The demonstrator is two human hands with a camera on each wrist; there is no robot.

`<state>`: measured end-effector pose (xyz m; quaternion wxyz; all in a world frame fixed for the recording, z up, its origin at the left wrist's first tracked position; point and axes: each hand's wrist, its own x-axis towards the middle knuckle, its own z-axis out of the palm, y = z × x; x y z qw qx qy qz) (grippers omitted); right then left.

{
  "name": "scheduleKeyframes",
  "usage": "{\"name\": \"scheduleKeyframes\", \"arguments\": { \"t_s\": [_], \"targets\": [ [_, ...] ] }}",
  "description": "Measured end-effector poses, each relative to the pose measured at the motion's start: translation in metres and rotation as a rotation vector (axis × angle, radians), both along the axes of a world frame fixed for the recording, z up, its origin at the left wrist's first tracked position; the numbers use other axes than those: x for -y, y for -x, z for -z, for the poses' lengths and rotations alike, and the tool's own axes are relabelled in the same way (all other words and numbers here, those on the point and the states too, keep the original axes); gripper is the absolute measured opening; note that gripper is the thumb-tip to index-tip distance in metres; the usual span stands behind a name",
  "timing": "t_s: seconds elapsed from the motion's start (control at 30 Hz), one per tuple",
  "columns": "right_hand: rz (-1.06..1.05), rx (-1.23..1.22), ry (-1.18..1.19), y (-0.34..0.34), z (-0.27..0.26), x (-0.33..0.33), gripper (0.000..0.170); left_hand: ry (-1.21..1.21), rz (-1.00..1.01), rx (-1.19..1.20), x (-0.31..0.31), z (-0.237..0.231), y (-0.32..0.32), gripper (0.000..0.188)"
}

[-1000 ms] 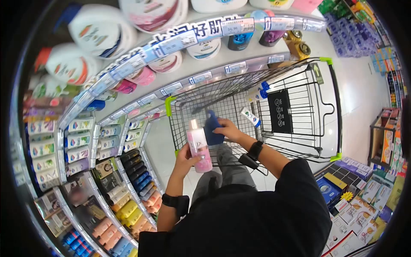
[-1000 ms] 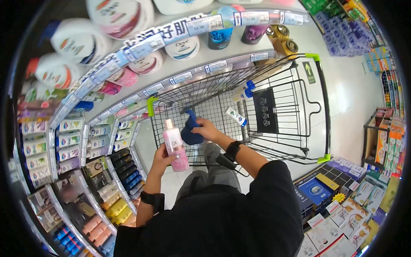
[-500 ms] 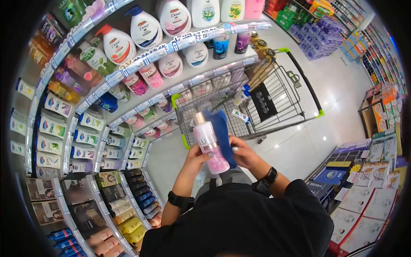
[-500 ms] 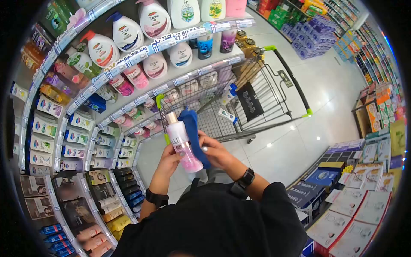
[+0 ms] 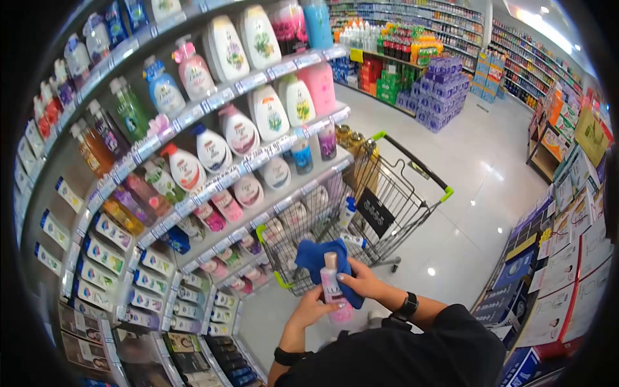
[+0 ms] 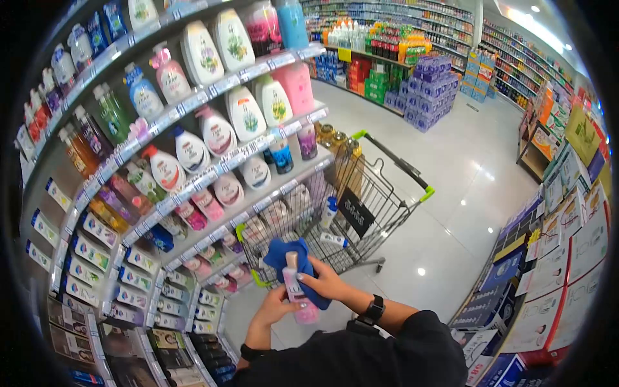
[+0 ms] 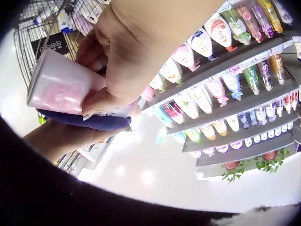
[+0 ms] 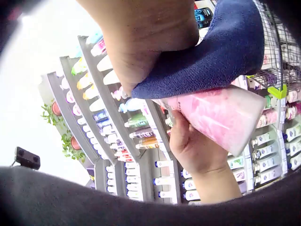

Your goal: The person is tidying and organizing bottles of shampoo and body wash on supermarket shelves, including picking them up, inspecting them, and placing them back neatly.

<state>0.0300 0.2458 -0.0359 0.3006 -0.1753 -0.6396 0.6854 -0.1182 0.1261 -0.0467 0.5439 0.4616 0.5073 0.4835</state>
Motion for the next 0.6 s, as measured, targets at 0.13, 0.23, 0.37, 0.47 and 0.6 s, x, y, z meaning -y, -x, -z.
{"name": "scheduleKeyframes", "arguments": {
  "t_s": [0.13,0.23,0.37,0.47,0.6],
  "targets": [
    [0.070,-0.032,-0.012,-0.020,-0.004,-0.014,0.039,-0.008,0.029,-0.065,-0.023,-0.016,-0.018,0.041],
    [0.215,-0.001,0.006,-0.031,-0.007,-0.021,0.034,-0.001,0.053,-0.142,-0.040,-0.026,-0.034,0.040],
    [0.405,0.046,-0.100,-0.038,-0.004,-0.027,0.028,0.015,-0.013,-0.189,-0.048,-0.035,-0.052,0.041],
    [0.451,0.132,-0.204,-0.043,-0.023,-0.026,0.025,-0.095,-0.037,-0.301,-0.052,-0.046,-0.049,0.043],
    [0.708,0.182,-0.813,-0.042,-0.034,-0.025,0.021,-0.177,-0.021,-0.434,-0.050,-0.051,-0.036,0.043]
  ]
}}
